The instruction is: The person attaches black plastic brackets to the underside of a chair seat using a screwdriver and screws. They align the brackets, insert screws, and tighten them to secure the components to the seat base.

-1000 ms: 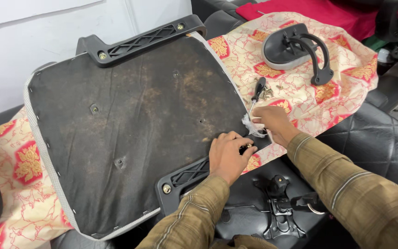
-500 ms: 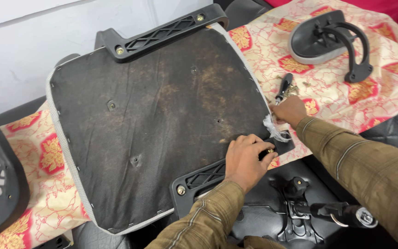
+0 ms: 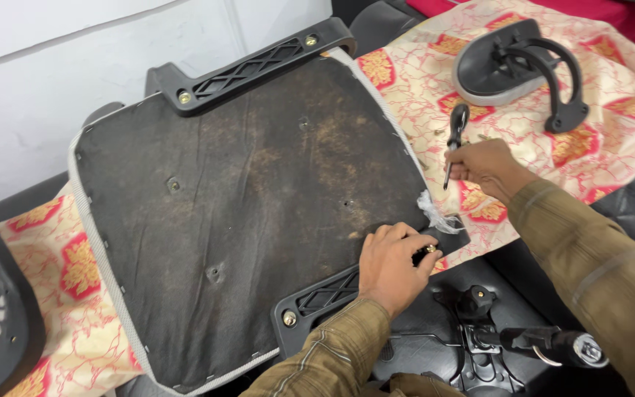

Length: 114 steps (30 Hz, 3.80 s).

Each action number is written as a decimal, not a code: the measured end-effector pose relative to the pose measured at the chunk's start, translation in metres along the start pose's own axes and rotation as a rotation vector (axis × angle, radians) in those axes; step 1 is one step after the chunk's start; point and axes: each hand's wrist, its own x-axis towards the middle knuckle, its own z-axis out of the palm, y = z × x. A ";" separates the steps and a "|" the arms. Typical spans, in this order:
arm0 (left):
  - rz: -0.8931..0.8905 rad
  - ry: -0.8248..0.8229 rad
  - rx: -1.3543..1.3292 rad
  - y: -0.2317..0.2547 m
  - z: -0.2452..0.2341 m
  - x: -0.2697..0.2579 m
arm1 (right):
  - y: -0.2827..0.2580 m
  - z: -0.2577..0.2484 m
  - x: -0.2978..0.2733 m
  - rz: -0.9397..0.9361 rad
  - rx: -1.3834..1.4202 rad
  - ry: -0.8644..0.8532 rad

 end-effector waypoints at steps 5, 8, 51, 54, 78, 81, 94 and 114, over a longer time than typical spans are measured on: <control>0.004 0.015 -0.010 0.001 0.000 0.002 | -0.037 -0.017 -0.108 -0.233 0.145 -0.084; 0.009 0.013 -0.008 0.001 0.000 0.003 | -0.035 -0.007 -0.174 -0.399 0.028 -0.062; 0.033 0.040 -0.004 0.004 -0.003 -0.003 | -0.027 0.025 -0.292 -0.895 -0.449 0.163; 0.026 0.048 -0.019 0.004 -0.001 -0.003 | -0.050 0.021 -0.305 -1.050 -0.567 0.084; 0.020 0.041 -0.004 0.001 0.000 -0.002 | -0.090 0.032 -0.322 -0.883 -0.740 0.130; 0.026 0.031 0.008 0.000 0.000 -0.002 | -0.088 0.017 -0.323 -0.874 -0.727 0.066; 0.017 0.043 0.026 0.001 0.003 0.000 | -0.092 -0.008 -0.323 -0.871 -0.820 0.107; 0.001 0.056 0.053 0.000 0.007 0.002 | -0.095 0.015 -0.324 -0.686 -0.994 0.103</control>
